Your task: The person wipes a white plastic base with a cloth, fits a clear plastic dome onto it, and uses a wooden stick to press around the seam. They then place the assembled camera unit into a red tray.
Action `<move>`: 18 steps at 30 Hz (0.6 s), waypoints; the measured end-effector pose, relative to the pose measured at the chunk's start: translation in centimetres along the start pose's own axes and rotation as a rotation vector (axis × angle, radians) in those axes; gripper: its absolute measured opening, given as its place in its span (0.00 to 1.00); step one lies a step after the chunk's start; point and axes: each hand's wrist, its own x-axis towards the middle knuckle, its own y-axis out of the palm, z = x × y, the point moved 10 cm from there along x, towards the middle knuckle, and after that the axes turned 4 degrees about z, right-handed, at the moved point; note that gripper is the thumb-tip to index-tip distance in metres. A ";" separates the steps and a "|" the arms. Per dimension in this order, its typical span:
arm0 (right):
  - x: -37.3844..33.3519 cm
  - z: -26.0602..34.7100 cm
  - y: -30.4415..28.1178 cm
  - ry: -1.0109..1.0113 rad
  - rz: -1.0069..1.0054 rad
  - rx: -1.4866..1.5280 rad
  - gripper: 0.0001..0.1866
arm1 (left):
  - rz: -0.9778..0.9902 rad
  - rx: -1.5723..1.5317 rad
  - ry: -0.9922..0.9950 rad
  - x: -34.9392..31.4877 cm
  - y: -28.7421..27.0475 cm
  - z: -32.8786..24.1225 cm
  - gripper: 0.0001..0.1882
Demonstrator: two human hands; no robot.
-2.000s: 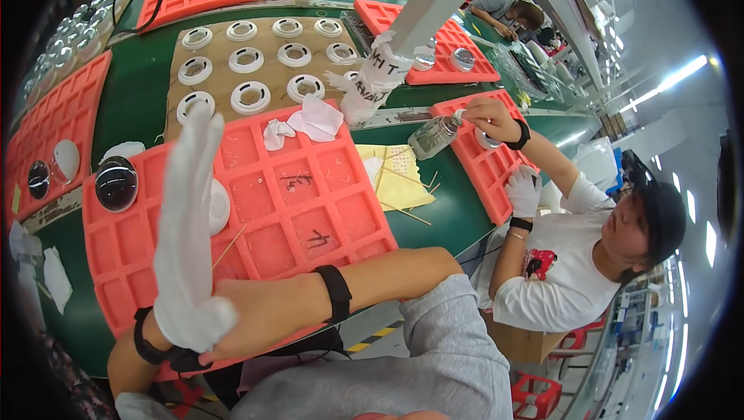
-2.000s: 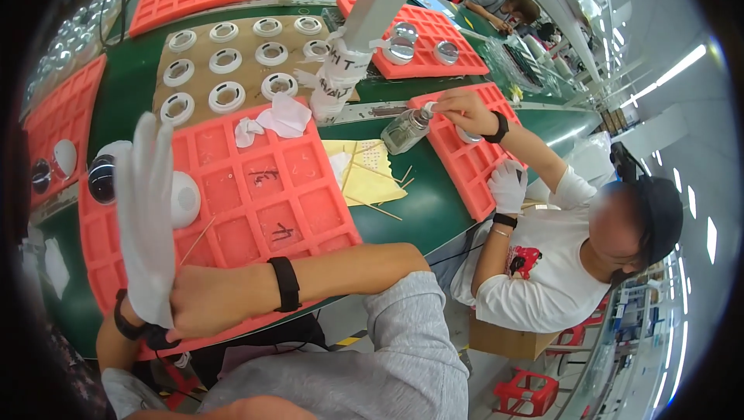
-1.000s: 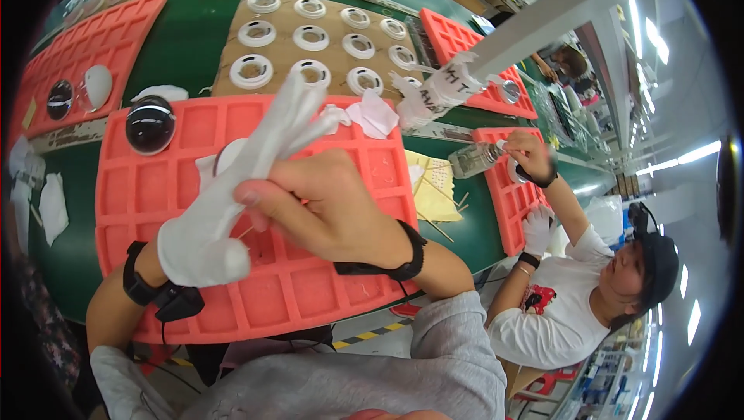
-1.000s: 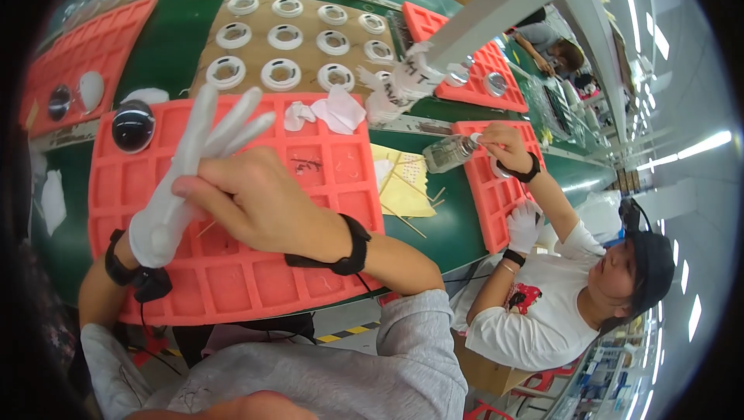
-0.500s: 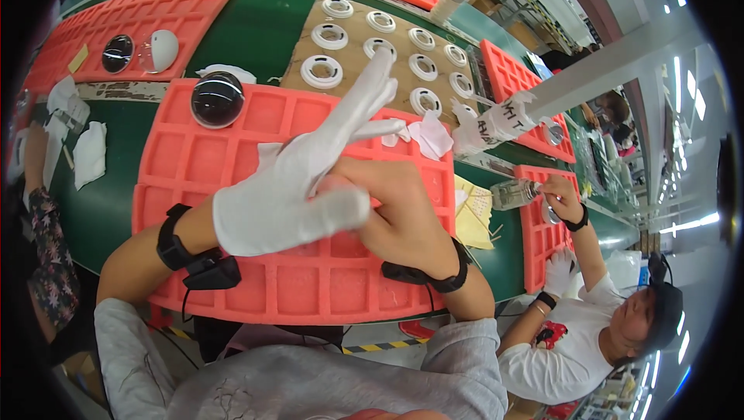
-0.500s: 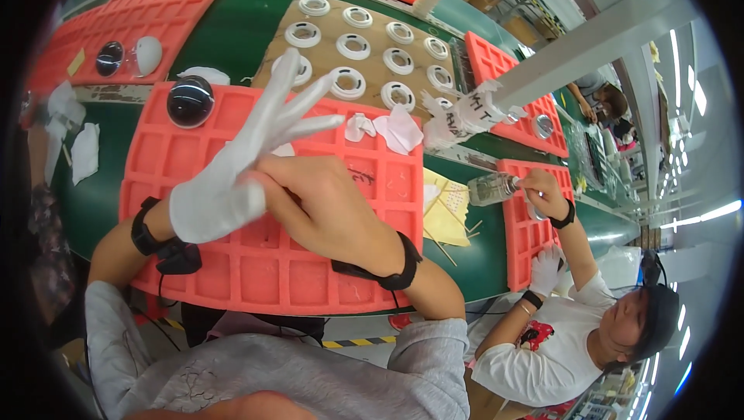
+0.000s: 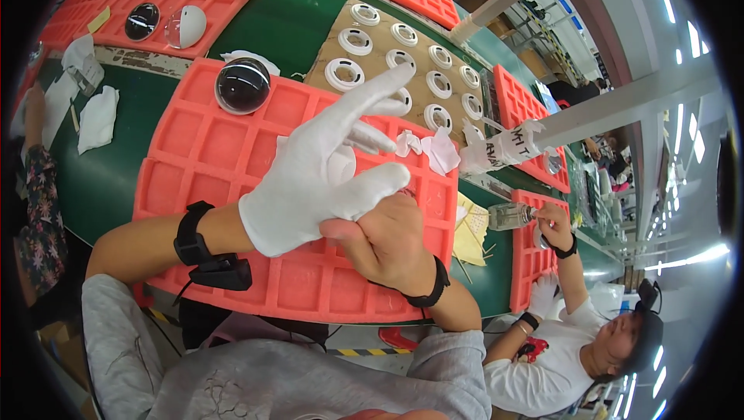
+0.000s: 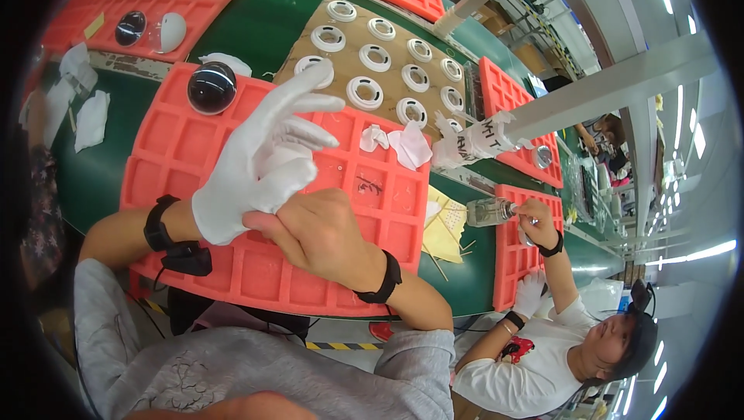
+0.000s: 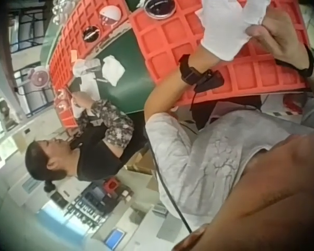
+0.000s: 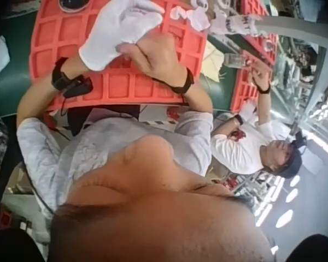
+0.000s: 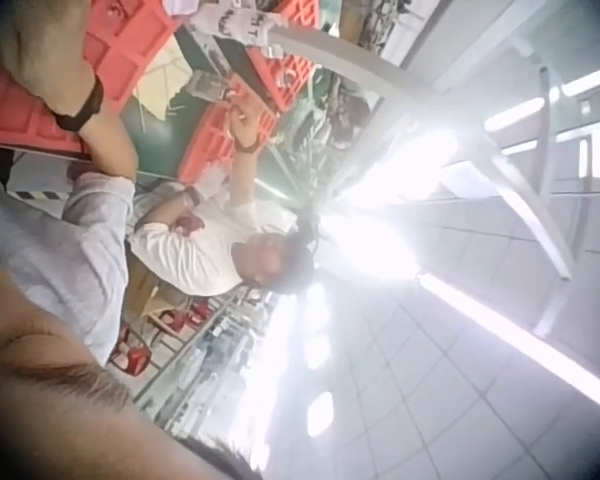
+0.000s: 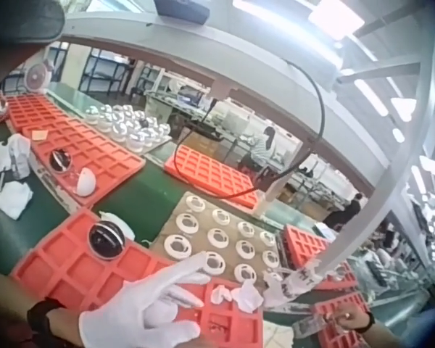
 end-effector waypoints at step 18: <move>0.3 -1.0 3.1 0.250 0.007 0.228 0.11 | -0.301 0.765 0.493 -1.4 -1.6 -5.3 0.26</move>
